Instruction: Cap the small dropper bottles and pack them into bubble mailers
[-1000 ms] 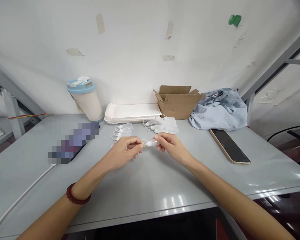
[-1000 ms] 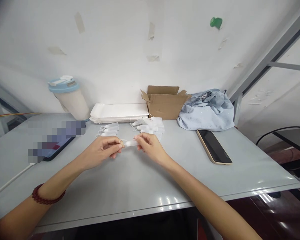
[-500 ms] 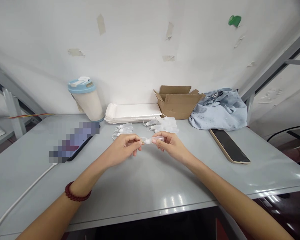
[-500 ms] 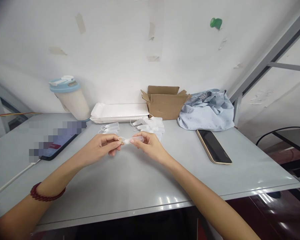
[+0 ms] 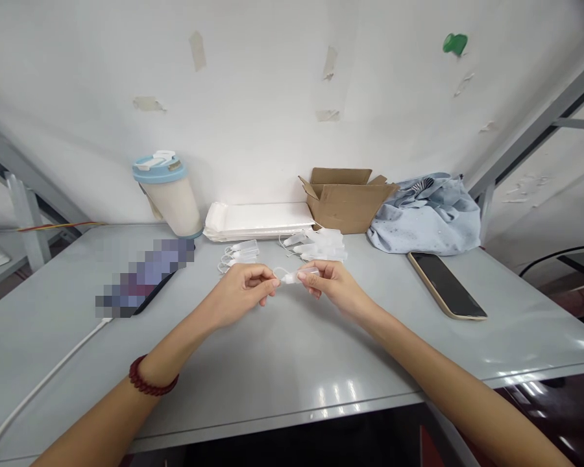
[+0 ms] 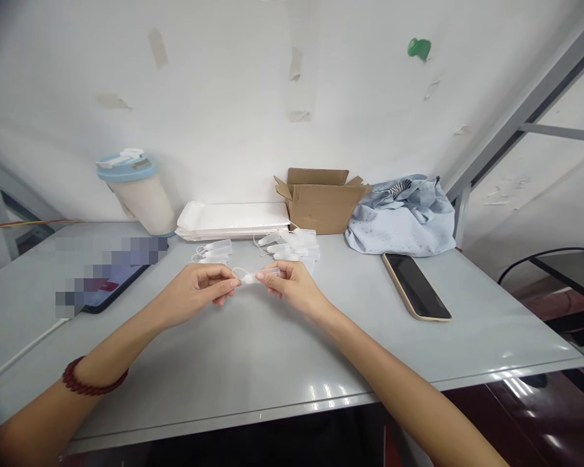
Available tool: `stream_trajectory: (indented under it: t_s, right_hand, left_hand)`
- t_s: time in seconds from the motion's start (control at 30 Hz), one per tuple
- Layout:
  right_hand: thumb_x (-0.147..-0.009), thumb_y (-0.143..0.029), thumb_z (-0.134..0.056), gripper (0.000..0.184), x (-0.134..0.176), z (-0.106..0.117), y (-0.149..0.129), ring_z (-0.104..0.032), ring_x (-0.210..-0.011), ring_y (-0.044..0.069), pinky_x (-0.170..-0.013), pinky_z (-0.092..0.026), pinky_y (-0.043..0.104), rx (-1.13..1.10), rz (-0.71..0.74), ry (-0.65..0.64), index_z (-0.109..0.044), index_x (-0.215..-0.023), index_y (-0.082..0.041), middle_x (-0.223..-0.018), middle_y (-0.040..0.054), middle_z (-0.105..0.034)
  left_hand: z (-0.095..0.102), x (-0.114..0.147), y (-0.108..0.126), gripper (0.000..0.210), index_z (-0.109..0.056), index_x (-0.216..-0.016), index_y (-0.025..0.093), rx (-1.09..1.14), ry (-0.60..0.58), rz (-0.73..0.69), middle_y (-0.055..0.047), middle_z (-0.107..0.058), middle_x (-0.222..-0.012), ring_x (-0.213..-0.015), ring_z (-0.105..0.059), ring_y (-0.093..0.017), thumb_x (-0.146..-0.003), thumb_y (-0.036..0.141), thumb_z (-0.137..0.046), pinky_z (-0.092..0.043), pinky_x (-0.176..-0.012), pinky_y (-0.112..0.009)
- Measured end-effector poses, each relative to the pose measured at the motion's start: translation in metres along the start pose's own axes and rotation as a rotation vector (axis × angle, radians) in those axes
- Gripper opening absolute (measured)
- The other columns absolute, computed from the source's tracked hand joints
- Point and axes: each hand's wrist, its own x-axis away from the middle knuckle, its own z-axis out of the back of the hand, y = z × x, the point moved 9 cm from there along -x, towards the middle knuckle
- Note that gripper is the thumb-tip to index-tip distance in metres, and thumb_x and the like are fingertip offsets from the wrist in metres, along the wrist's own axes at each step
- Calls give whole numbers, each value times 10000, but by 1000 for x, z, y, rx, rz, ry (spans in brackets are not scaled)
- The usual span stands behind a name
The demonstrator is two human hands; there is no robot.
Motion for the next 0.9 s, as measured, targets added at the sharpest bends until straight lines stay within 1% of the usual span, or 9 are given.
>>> stream_trajectory:
  t_s: [0.33, 0.43, 0.53, 0.6, 0.63, 0.7, 0.8, 0.87, 0.9]
  right_hand:
    - [-715, -479, -695, 322, 1, -2, 6, -417, -536, 88, -517, -321, 243, -18, -54, 5, -650, -757, -163, -575, -41, -493]
    - [-728, -482, -680, 323, 1, -2, 5, -415, -529, 88, -506, -316, 240, 29, -53, 3, -657, -771, -163, -574, -38, -499]
    - [-744, -505, -660, 353, 1, -5, 6, -426, -528, 95, -501, -319, 239, 107, -63, -27, -665, -810, -158, -566, -30, -508]
    - [-773, -519, -626, 371, 0, -5, 4, -459, -550, 106, -513, -345, 241, 186, -24, -31, -654, -847, -157, -604, -14, -548]
    - [-791, -518, -605, 371, -1, -3, 0, -487, -578, 116, -527, -367, 246, 245, 28, -5, -642, -875, -159, -654, 2, -579]
    - [-826, -487, -572, 346, -2, 7, -14, -553, -696, 152, -589, -426, 272, 416, 197, 98, -612, -953, -167, -816, 47, -629]
    - [-864, -397, -549, 298, 2, 17, -31, -557, -956, 230, -775, -475, 365, 739, 463, 239, -565, -1086, -199, -1043, 99, -619]
    - [-886, -354, -529, 297, 3, 18, -33, -518, -1061, 252, -875, -459, 414, 876, 563, 259, -538, -1148, -213, -1129, 113, -593]
    - [-895, -336, -518, 313, 2, 18, -32, -499, -1096, 254, -908, -449, 422, 922, 593, 254, -520, -1180, -206, -1168, 122, -574]
  left_hand:
    - [-5, -1, -4, 218, -609, -704, 178, 12, -22, 12, 1, -585, -684, -585, -544, -124, -793, 370, -553, -433, -558, -239]
    - [-7, -2, -7, 216, -616, -723, 179, 3, -45, 14, -2, -595, -699, -594, -554, -127, -794, 372, -552, -444, -568, -242]
    - [-8, -4, -10, 231, -627, -743, 175, -35, -100, 3, -5, -606, -702, -600, -565, -129, -805, 382, -545, -442, -573, -242]
    - [-5, -5, -12, 249, -634, -743, 172, -91, -137, -6, -7, -612, -687, -602, -571, -134, -815, 389, -534, -429, -566, -240]
    - [-1, -6, -12, 260, -636, -735, 170, -119, -144, -11, -9, -615, -681, -602, -572, -137, -817, 392, -530, -424, -564, -241]
    - [16, -7, -12, 271, -640, -730, 169, -165, -105, -18, -9, -621, -676, -607, -571, -141, -813, 402, -528, -420, -572, -242]
    - [57, -6, -16, 280, -651, -720, 177, -261, 69, 2, -1, -616, -646, -623, -568, -152, -791, 425, -542, -420, -597, -245]
    - [86, -3, -22, 288, -665, -711, 183, -331, 196, 40, -3, -616, -633, -633, -568, -165, -764, 445, -559, -421, -604, -250]
    - [97, -1, -26, 292, -672, -715, 187, -350, 234, 60, -3, -618, -634, -636, -568, -170, -752, 456, -564, -424, -607, -252]
